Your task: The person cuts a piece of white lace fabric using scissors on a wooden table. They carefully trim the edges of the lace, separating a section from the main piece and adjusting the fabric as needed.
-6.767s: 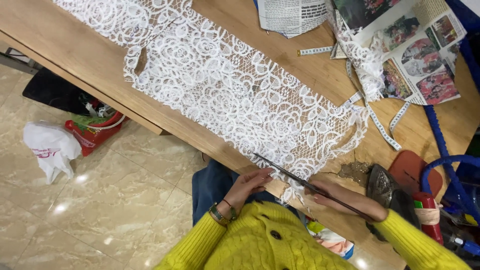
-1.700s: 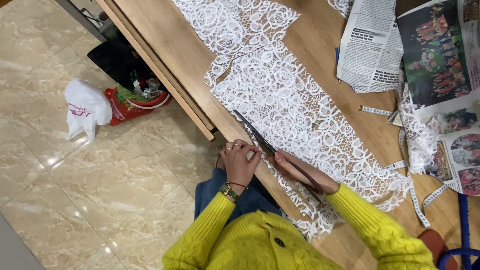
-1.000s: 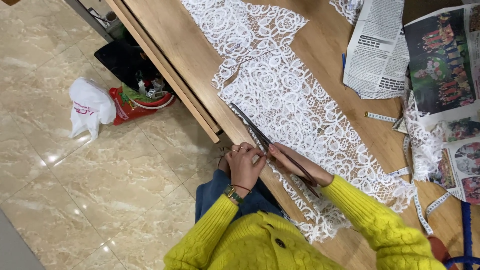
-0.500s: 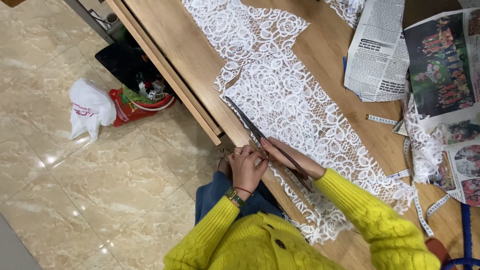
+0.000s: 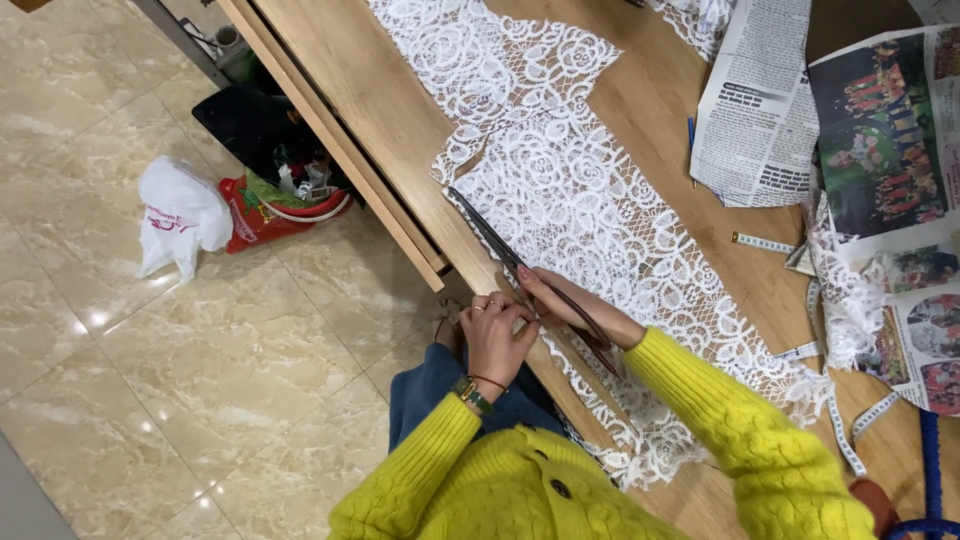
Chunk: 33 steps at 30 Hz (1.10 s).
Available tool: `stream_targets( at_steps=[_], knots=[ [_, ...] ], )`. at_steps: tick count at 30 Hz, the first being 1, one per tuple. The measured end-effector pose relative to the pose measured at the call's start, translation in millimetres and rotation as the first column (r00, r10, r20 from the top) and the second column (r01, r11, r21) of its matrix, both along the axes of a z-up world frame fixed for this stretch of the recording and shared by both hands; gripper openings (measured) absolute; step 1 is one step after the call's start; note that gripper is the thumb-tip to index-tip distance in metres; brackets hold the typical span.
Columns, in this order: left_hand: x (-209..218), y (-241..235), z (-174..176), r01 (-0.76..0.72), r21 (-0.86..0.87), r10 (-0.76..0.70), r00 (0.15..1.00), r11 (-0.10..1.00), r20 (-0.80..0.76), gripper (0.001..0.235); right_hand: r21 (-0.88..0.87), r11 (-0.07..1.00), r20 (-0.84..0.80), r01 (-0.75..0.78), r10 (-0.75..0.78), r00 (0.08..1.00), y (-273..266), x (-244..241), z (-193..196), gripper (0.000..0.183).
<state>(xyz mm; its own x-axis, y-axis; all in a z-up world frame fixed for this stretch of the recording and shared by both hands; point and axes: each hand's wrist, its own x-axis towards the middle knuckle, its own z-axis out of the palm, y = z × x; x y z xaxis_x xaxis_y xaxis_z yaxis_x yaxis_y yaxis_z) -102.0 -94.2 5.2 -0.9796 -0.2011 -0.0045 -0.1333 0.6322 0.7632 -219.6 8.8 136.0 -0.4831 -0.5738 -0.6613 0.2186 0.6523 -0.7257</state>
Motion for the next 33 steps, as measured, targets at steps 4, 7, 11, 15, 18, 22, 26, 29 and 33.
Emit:
stream_targets(
  at_steps=[4,7,11,15,18,22,26,29,33],
  knots=[
    [-0.2,0.2,3.1,0.006,0.010,-0.006,1.000,1.000,0.006,0.009,0.001,1.000,-0.003,0.000,0.000,1.000,-0.5,-7.0,-36.9,0.077],
    [-0.3,-0.2,1.5,0.009,0.002,-0.009,1.000,1.000,0.003,0.009,-0.029,1.000,-0.006,-0.008,0.008,1.000,-2.5,-10.1,-37.9,0.080],
    [0.1,-0.8,3.2,0.009,-0.002,-0.009,1.000,1.000,0.009,0.010,-0.017,0.999,0.004,0.037,-0.037,0.999,-1.2,-2.5,-27.0,0.073],
    [3.7,-0.6,0.8,0.026,-0.019,-0.026,1.000,0.999,-0.013,0.010,0.010,0.999,-0.103,0.032,-0.030,0.994,22.3,13.9,-37.9,0.067],
    [15.7,5.5,22.7,0.076,0.004,-0.075,0.997,0.997,-0.019,0.009,-0.007,0.997,-0.117,0.075,-0.076,0.990,71.1,53.0,-53.8,0.081],
    [33.9,39.9,36.0,0.263,0.086,-0.256,0.963,0.961,-0.079,0.011,0.051,0.954,-0.031,0.296,-0.295,0.955,130.6,100.8,-17.7,0.066],
    [49.4,88.2,56.3,0.509,0.471,-0.546,0.835,0.720,-0.067,0.009,-0.040,0.523,0.215,0.851,-0.828,0.519,215.7,149.3,3.2,0.045],
    [44.8,131.0,77.9,0.674,0.543,-0.754,0.648,0.501,-0.110,0.010,-0.269,0.428,0.083,0.863,-0.882,0.464,275.1,191.1,15.1,0.063],
    [23.6,224.5,92.9,0.813,0.477,-0.796,0.514,0.334,-0.318,0.014,-0.298,0.410,-0.277,0.862,-0.901,0.333,291.3,239.4,94.6,0.048]
  ],
)
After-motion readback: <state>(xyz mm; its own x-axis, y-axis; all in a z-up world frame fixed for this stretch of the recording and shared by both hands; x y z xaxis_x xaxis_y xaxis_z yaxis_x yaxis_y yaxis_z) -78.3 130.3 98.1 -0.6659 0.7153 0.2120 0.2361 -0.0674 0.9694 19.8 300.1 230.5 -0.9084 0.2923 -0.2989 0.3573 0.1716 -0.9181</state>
